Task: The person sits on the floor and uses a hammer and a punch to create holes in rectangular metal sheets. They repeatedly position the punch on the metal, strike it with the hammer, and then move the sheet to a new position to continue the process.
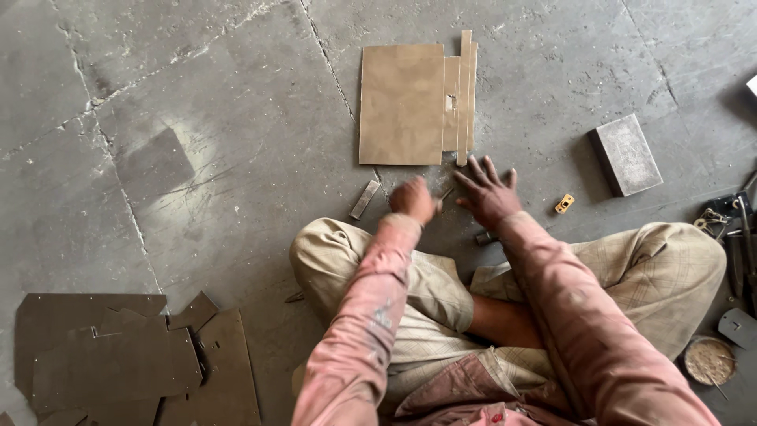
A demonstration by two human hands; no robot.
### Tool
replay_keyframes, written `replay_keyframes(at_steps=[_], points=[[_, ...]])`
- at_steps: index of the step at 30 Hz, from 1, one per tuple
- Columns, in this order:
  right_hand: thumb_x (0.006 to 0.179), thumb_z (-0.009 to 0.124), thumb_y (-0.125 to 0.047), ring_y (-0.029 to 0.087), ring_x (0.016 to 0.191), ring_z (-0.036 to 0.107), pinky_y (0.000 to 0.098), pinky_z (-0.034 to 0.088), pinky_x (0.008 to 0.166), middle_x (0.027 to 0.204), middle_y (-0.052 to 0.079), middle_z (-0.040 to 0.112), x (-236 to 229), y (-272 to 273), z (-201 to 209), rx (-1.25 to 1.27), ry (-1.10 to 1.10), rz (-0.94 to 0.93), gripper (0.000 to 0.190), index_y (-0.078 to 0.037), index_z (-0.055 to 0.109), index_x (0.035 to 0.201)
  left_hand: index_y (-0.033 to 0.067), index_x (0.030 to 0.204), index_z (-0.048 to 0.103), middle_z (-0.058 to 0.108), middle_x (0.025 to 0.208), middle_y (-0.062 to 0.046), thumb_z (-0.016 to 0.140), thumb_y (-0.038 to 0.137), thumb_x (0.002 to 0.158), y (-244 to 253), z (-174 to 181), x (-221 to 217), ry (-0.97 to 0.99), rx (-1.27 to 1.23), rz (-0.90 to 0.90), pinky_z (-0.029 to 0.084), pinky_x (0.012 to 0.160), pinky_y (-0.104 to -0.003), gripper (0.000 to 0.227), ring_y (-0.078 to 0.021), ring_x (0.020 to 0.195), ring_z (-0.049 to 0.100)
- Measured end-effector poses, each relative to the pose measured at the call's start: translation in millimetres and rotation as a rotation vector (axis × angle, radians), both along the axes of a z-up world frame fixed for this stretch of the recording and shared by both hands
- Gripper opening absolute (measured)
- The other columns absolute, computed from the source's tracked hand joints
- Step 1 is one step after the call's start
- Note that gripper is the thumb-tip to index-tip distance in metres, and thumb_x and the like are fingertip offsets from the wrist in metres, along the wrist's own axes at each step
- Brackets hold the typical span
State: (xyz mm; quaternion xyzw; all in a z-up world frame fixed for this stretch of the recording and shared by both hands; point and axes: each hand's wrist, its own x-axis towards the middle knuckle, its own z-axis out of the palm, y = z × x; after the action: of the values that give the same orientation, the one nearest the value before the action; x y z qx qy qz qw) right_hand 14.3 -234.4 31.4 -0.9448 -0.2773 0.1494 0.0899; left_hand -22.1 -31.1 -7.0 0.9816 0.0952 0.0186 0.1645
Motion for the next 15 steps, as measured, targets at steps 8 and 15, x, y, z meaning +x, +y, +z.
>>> replay_keyframes(at_steps=[8, 15], points=[[0.102, 0.055, -0.042, 0.036, 0.073, 0.073, 0.0479, 0.058, 0.061, 0.097, 0.019, 0.075, -74, -109, 72, 0.062, 0.217, -0.257, 0.045, -0.012, 0.059, 0.134, -0.0017, 0.113, 0.054, 0.071, 0.092, -0.021, 0.047, 0.011, 0.101, -7, 29, -10, 0.247, -0.217, -0.169, 0.063, 0.064, -0.041, 0.019, -0.0322, 0.076, 0.074], [0.080, 0.079, -0.032, 0.036, 0.089, 0.073, 0.0441, 0.062, 0.071, 0.107, 0.027, 0.071, -179, -150, 100, 0.288, 0.329, -0.240, 0.071, 0.005, 0.049, 0.133, 0.0078, 0.109, 0.055, 0.073, 0.092, -0.010, 0.061, 0.015, 0.105, -2, 77, 57, -0.250, -0.783, -0.186, 0.063, 0.068, -0.032, 0.010, -0.0210, 0.080, 0.076]])
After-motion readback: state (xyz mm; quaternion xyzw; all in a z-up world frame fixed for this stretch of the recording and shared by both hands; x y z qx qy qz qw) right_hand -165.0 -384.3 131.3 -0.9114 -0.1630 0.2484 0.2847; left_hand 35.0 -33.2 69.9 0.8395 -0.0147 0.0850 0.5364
